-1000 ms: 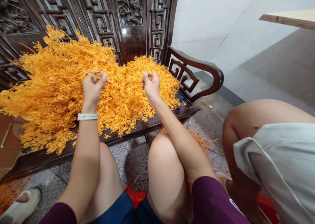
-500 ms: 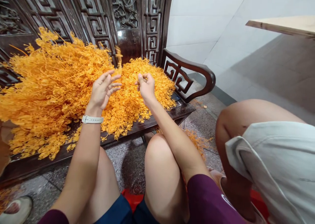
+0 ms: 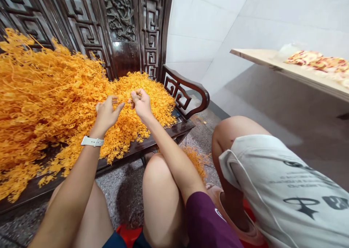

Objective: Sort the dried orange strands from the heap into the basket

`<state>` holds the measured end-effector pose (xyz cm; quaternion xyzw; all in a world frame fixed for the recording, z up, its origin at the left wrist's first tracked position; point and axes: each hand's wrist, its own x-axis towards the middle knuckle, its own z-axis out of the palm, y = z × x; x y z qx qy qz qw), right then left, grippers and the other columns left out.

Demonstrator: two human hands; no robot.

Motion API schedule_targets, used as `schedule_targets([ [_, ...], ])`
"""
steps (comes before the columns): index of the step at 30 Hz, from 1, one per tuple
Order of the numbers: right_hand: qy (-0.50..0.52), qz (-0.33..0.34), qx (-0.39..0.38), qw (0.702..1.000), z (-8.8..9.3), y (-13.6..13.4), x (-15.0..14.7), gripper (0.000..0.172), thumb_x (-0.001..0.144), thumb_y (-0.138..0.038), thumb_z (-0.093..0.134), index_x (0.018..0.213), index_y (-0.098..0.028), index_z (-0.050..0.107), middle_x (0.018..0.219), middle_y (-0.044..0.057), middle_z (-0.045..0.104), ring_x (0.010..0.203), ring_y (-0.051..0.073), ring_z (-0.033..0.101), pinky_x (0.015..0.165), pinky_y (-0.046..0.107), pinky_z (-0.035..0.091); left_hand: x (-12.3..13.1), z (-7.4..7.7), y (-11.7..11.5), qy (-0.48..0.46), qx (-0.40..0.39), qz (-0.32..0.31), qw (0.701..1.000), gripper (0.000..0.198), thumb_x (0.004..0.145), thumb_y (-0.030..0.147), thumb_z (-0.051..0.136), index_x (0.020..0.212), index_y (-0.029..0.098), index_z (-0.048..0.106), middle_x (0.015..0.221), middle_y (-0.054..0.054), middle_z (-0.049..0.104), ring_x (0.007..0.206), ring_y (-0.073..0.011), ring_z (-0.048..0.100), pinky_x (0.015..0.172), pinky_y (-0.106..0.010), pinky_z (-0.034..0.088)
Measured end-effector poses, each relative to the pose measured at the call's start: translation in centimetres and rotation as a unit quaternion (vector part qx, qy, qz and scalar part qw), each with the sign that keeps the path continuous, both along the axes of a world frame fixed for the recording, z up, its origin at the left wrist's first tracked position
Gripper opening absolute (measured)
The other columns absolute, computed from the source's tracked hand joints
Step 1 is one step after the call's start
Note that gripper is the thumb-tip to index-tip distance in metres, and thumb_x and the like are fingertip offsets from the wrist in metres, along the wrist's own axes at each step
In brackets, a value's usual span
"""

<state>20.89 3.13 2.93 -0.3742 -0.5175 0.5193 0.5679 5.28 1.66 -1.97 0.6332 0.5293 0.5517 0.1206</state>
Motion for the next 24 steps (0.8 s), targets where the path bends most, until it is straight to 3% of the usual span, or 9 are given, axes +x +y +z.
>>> schedule_targets([
  [1, 0.006, 0.008, 0.004, 1.0, 0.0, 0.0, 0.1, 0.024, 0.104, -0.033, 0.06, 0.087, -0.024, 0.045, 0.065, -0.007, 0.058, 0.05, 0.007, 0.048, 0.054, 0.021, 0.042, -0.2, 0.3, -0.1, 0.042, -0.023, 0.01, 0.999, 0.027, 0.095, 0.05, 0.067, 0.102, 0.024, 0.068, 0.104, -0.013, 0.076, 0.114, -0.0371, 0.066, 0.122, -0.064, 0.02],
  [4, 0.026, 0.028, 0.01, 0.999, 0.0, 0.0, 0.3, 0.022, 0.104, -0.029, 0.057, 0.087, -0.024, 0.046, 0.065, -0.007, 0.058, 0.049, 0.007, 0.048, 0.054, 0.022, 0.041, -1.0, 1.4, -0.3, 0.142, -0.076, 0.022, 0.987, 0.036, 0.103, 0.047, 0.051, 0.08, 0.022, 0.063, 0.096, -0.011, 0.074, 0.106, -0.0331, 0.065, 0.115, -0.056, 0.029],
  [8, 0.075, 0.048, -0.003, 0.996, 0.2, -0.1, 0.3, 0.022, 0.104, -0.027, 0.057, 0.086, -0.024, 0.045, 0.063, -0.007, 0.055, 0.05, 0.007, 0.045, 0.054, 0.022, 0.04, -2.3, 2.3, -0.3, 0.161, -0.041, -0.009, 0.986, 0.037, 0.102, 0.044, 0.052, 0.074, 0.022, 0.061, 0.088, -0.008, 0.072, 0.096, -0.0281, 0.064, 0.099, -0.042, 0.039],
  [12, 0.102, 0.046, -0.028, 0.993, 0.3, -0.1, 0.3, 0.023, 0.104, -0.025, 0.057, 0.086, -0.024, 0.043, 0.061, -0.007, 0.049, 0.051, 0.008, 0.038, 0.055, 0.022, 0.038, -3.5, 2.1, 0.0, 0.174, 0.001, -0.055, 0.983, 0.037, 0.102, 0.045, 0.054, 0.073, 0.023, 0.06, 0.084, -0.007, 0.069, 0.089, -0.0268, 0.061, 0.088, -0.039, 0.041],
  [19, 0.082, 0.098, 0.008, 0.992, -0.1, -0.3, -0.1, 0.031, 0.099, -0.039, 0.067, 0.088, -0.025, 0.042, 0.063, -0.008, 0.038, 0.055, 0.009, 0.033, 0.055, 0.022, 0.036, -5.0, 1.8, 0.3, 0.134, 0.043, -0.002, 0.99, 0.031, 0.1, 0.037, 0.056, 0.074, 0.023, 0.064, 0.083, -0.007, 0.07, 0.087, -0.0266, 0.062, 0.086, -0.038, 0.042],
  [24, -0.035, 0.249, 0.075, 0.965, 0.2, -1.2, -0.9, 0.04, 0.093, -0.052, 0.074, 0.086, -0.024, 0.047, 0.066, -0.007, 0.04, 0.056, 0.008, 0.038, 0.053, 0.023, 0.038, -6.7, 1.9, 0.3, 0.021, 0.044, 0.093, 0.994, 0.023, 0.097, 0.028, 0.058, 0.079, 0.022, 0.072, 0.076, -0.004, 0.071, 0.074, -0.0221, 0.06, 0.078, -0.035, 0.042],
])
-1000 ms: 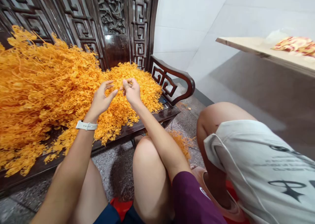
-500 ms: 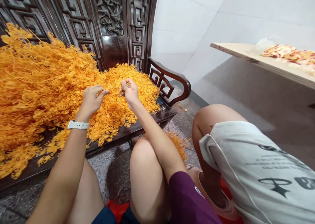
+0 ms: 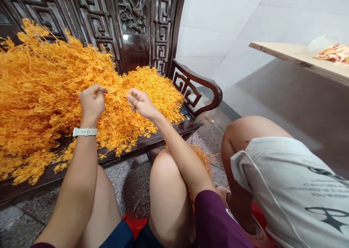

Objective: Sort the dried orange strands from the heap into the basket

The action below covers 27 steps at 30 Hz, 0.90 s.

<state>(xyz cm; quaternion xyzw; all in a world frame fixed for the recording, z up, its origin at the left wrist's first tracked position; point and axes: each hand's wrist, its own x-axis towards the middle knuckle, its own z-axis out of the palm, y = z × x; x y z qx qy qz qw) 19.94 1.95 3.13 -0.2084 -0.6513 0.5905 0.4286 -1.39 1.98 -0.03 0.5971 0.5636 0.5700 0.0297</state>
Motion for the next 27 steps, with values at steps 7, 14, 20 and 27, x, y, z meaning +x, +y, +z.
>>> schedule_targets([
  [7, -0.196, 0.367, 0.052, 0.908, 2.1, -2.4, 0.6, 0.03, 0.101, -0.045, 0.067, 0.092, -0.016, 0.06, 0.071, -0.003, 0.057, 0.063, 0.008, 0.054, 0.062, 0.023, 0.044, -3.3, -0.4, 0.5, -0.254, 0.007, 0.007, 0.967, 0.034, 0.099, 0.034, 0.062, 0.069, 0.018, 0.064, 0.072, -0.004, 0.069, 0.07, -0.0183, 0.064, 0.072, -0.031, 0.047],
  [14, 0.0, 0.026, -0.12, 0.992, 1.5, -1.0, 0.4, 0.023, 0.094, -0.038, 0.073, 0.106, -0.021, 0.063, 0.117, 0.007, 0.069, 0.087, 0.013, 0.066, 0.078, 0.027, 0.055, -3.5, 0.1, -0.4, -0.356, -0.024, -0.112, 0.928, 0.031, 0.098, 0.049, 0.064, 0.086, 0.02, 0.071, 0.08, -0.005, 0.075, 0.074, -0.0155, 0.071, 0.067, -0.027, 0.046],
  [20, 0.086, -0.195, -0.253, 0.944, 0.5, 0.7, 1.1, 0.015, 0.094, -0.026, 0.064, 0.107, -0.02, 0.059, 0.13, 0.01, 0.067, 0.087, 0.014, 0.066, 0.074, 0.027, 0.054, -0.7, 0.4, -0.8, -0.32, -0.024, -0.229, 0.919, 0.031, 0.096, 0.046, 0.069, 0.079, 0.02, 0.069, 0.088, -0.008, 0.077, 0.089, -0.02, 0.073, 0.08, -0.03, 0.05],
  [27, -0.034, -0.146, -0.095, 0.984, 0.5, -0.6, -0.1, 0.042, 0.083, -0.034, 0.082, 0.12, -0.022, 0.067, 0.111, 0.006, 0.069, 0.084, 0.014, 0.063, 0.069, 0.026, 0.051, 1.6, 0.0, -0.3, -0.261, -0.046, -0.312, 0.913, 0.034, 0.094, 0.046, 0.07, 0.072, 0.02, 0.071, 0.085, -0.007, 0.075, 0.089, -0.0208, 0.069, 0.094, -0.035, 0.051],
])
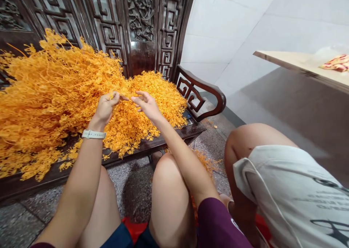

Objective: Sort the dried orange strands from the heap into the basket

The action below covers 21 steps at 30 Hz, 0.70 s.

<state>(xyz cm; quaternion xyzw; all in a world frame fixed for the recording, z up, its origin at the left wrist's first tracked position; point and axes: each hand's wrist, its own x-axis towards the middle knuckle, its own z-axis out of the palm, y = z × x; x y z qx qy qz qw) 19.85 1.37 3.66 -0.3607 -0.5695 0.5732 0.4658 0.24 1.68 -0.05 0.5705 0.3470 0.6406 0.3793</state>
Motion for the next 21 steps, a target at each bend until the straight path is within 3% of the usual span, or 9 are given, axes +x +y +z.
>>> schedule_targets([
  [2, -0.022, 0.009, 0.041, 0.999, -0.3, 0.1, -0.5, 0.045, 0.082, -0.037, 0.084, 0.12, -0.023, 0.065, 0.107, 0.005, 0.067, 0.085, 0.014, 0.062, 0.067, 0.026, 0.05, 0.6, -0.1, 0.1, 0.002, -0.014, -0.018, 1.0, 0.035, 0.092, 0.048, 0.071, 0.071, 0.02, 0.072, 0.085, -0.007, 0.074, 0.086, -0.0207, 0.068, 0.091, -0.035, 0.052],
  [8, -0.032, -0.004, 0.114, 0.993, -1.2, 0.8, -0.8, 0.025, 0.087, -0.037, 0.079, 0.095, -0.021, 0.061, 0.08, -0.002, 0.059, 0.071, 0.011, 0.055, 0.065, 0.026, 0.048, 1.1, 0.2, 0.0, 0.03, -0.025, -0.036, 0.999, 0.041, 0.092, 0.051, 0.07, 0.067, 0.019, 0.071, 0.081, -0.009, 0.072, 0.083, -0.0199, 0.067, 0.09, -0.035, 0.051],
  [15, -0.014, 0.0, 0.098, 0.995, -0.8, 0.6, -0.5, 0.021, 0.09, -0.031, 0.074, 0.096, -0.021, 0.057, 0.066, -0.005, 0.061, 0.056, 0.009, 0.054, 0.06, 0.026, 0.044, 1.2, -0.1, 0.2, 0.075, -0.01, -0.037, 0.996, 0.047, 0.096, 0.058, 0.065, 0.07, 0.019, 0.072, 0.081, -0.009, 0.074, 0.081, -0.02, 0.067, 0.089, -0.035, 0.051],
  [21, -0.018, 0.03, 0.065, 0.997, -0.8, 0.3, -0.5, 0.026, 0.089, -0.033, 0.075, 0.103, -0.021, 0.057, 0.068, -0.005, 0.065, 0.056, 0.009, 0.054, 0.058, 0.026, 0.044, 1.5, 0.2, -0.1, 0.09, 0.017, -0.033, 0.995, 0.039, 0.092, 0.058, 0.071, 0.083, 0.02, 0.074, 0.078, -0.006, 0.072, 0.076, -0.0187, 0.065, 0.081, -0.033, 0.05],
])
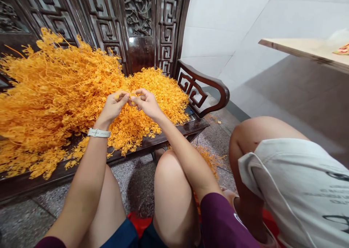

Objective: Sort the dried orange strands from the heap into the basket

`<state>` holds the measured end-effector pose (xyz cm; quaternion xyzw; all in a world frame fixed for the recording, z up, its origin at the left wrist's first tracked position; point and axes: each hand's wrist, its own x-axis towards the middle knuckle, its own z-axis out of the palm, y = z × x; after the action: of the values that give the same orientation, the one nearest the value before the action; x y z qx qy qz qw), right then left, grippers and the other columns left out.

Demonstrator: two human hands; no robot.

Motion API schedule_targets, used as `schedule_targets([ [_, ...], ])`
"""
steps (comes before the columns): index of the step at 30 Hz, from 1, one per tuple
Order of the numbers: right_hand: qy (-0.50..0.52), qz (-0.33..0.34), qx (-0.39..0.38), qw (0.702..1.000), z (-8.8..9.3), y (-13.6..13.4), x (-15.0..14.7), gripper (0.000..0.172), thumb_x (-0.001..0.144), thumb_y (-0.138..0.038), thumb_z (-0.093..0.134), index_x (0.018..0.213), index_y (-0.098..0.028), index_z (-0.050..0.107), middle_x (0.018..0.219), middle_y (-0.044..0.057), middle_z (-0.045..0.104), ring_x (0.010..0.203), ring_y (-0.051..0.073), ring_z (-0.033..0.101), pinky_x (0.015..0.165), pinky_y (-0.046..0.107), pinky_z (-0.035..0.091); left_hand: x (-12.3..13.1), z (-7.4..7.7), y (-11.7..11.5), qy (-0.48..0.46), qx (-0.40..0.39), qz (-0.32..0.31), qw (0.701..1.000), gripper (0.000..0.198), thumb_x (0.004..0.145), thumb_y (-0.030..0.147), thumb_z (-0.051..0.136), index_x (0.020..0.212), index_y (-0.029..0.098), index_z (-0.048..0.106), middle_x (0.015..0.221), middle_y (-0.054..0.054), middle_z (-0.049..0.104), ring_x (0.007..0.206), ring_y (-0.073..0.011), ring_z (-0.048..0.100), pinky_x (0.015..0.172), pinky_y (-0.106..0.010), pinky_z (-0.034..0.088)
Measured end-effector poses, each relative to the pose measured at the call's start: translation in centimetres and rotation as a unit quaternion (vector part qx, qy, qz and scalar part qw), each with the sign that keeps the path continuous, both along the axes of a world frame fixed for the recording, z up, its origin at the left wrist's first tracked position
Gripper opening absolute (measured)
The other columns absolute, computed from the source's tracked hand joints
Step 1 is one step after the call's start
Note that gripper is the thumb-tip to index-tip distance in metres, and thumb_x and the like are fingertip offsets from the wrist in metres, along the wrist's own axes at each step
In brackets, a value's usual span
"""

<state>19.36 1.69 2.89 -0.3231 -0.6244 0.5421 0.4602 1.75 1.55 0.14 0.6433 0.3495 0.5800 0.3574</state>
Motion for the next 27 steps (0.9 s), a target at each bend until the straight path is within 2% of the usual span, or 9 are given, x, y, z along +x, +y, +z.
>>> schedule_targets([
  [3, -0.011, 0.01, 0.006, 1.0, 0.0, -0.1, -0.1, 0.031, 0.089, -0.039, 0.078, 0.105, -0.021, 0.058, 0.072, -0.004, 0.066, 0.057, 0.009, 0.054, 0.058, 0.026, 0.044, 0.1, 0.2, -0.1, 0.006, 0.011, 0.004, 1.0, 0.038, 0.089, 0.057, 0.076, 0.08, 0.021, 0.073, 0.076, -0.006, 0.07, 0.075, -0.0188, 0.064, 0.079, -0.033, 0.05],
  [11, 0.006, -0.014, 0.017, 1.0, -0.2, 0.5, -0.1, 0.04, 0.084, -0.051, 0.083, 0.088, -0.021, 0.056, 0.068, -0.004, 0.063, 0.057, 0.009, 0.053, 0.057, 0.025, 0.044, 0.4, -0.2, 0.5, -0.059, -0.02, 0.042, 0.997, 0.029, 0.083, 0.045, 0.08, 0.074, 0.021, 0.067, 0.077, -0.004, 0.066, 0.074, -0.0171, 0.058, 0.074, -0.031, 0.047],
  [14, 0.02, 0.017, 0.011, 1.0, -0.2, 0.3, -0.3, 0.039, 0.084, -0.049, 0.084, 0.087, -0.02, 0.058, 0.068, -0.003, 0.063, 0.059, 0.009, 0.053, 0.058, 0.025, 0.045, 0.8, -0.1, 0.6, -0.141, -0.045, 0.06, 0.987, 0.021, 0.078, 0.034, 0.078, 0.072, 0.021, 0.065, 0.077, -0.003, 0.064, 0.072, -0.015, 0.056, 0.072, -0.029, 0.046],
  [17, 0.032, 0.072, -0.002, 0.997, -0.2, 0.2, -0.7, 0.038, 0.083, -0.047, 0.086, 0.086, -0.02, 0.06, 0.069, -0.003, 0.062, 0.061, 0.009, 0.053, 0.059, 0.024, 0.044, 1.7, 0.1, 0.5, -0.233, -0.095, 0.058, 0.966, 0.018, 0.067, 0.022, 0.075, 0.067, 0.019, 0.058, 0.074, -0.001, 0.058, 0.065, -0.0111, 0.05, 0.062, -0.025, 0.041],
  [21, 0.032, 0.123, -0.016, 0.992, 0.1, -0.1, -1.0, 0.037, 0.082, -0.044, 0.087, 0.085, -0.019, 0.06, 0.068, -0.004, 0.06, 0.061, 0.008, 0.053, 0.058, 0.021, 0.044, 2.4, 0.3, 0.4, -0.285, -0.143, 0.044, 0.947, 0.024, 0.06, 0.021, 0.071, 0.065, 0.02, 0.048, 0.067, 0.002, 0.048, 0.057, -0.0099, 0.043, 0.053, -0.025, 0.036],
  [22, 0.026, 0.158, -0.017, 0.987, 0.3, -0.5, -1.0, 0.037, 0.081, -0.043, 0.088, 0.086, -0.019, 0.061, 0.068, -0.004, 0.062, 0.061, 0.008, 0.055, 0.059, 0.021, 0.045, 2.1, 0.3, 0.5, -0.293, -0.152, 0.05, 0.943, 0.026, 0.061, 0.021, 0.072, 0.065, 0.021, 0.046, 0.065, 0.002, 0.046, 0.057, -0.0101, 0.043, 0.054, -0.025, 0.037],
  [24, -0.003, 0.302, -0.025, 0.953, 0.9, -2.1, -1.3, 0.037, 0.08, -0.043, 0.089, 0.09, -0.017, 0.065, 0.076, -0.001, 0.069, 0.068, 0.01, 0.063, 0.064, 0.022, 0.05, 0.8, 0.1, 0.9, -0.322, -0.173, 0.086, 0.927, 0.032, 0.066, 0.021, 0.072, 0.066, 0.022, 0.04, 0.061, 0.004, 0.041, 0.057, -0.0103, 0.043, 0.057, -0.026, 0.041],
  [26, -0.051, 0.491, -0.027, 0.869, 1.7, -4.3, -2.0, 0.037, 0.08, -0.041, 0.09, 0.096, -0.014, 0.069, 0.086, 0.003, 0.073, 0.075, 0.013, 0.068, 0.07, 0.024, 0.053, -1.3, -0.4, 1.5, -0.355, -0.202, 0.132, 0.903, 0.036, 0.07, 0.021, 0.072, 0.067, 0.022, 0.036, 0.058, 0.005, 0.034, 0.058, -0.0111, 0.041, 0.061, -0.027, 0.042],
  [27, -0.07, 0.559, -0.02, 0.826, 2.1, -5.3, -2.3, 0.036, 0.081, -0.039, 0.09, 0.096, -0.013, 0.07, 0.088, 0.004, 0.074, 0.076, 0.014, 0.069, 0.071, 0.025, 0.053, -2.4, -0.8, 1.9, -0.357, -0.191, 0.165, 0.899, 0.038, 0.072, 0.022, 0.073, 0.068, 0.021, 0.035, 0.06, 0.004, 0.036, 0.06, -0.0108, 0.04, 0.062, -0.027, 0.042],
])
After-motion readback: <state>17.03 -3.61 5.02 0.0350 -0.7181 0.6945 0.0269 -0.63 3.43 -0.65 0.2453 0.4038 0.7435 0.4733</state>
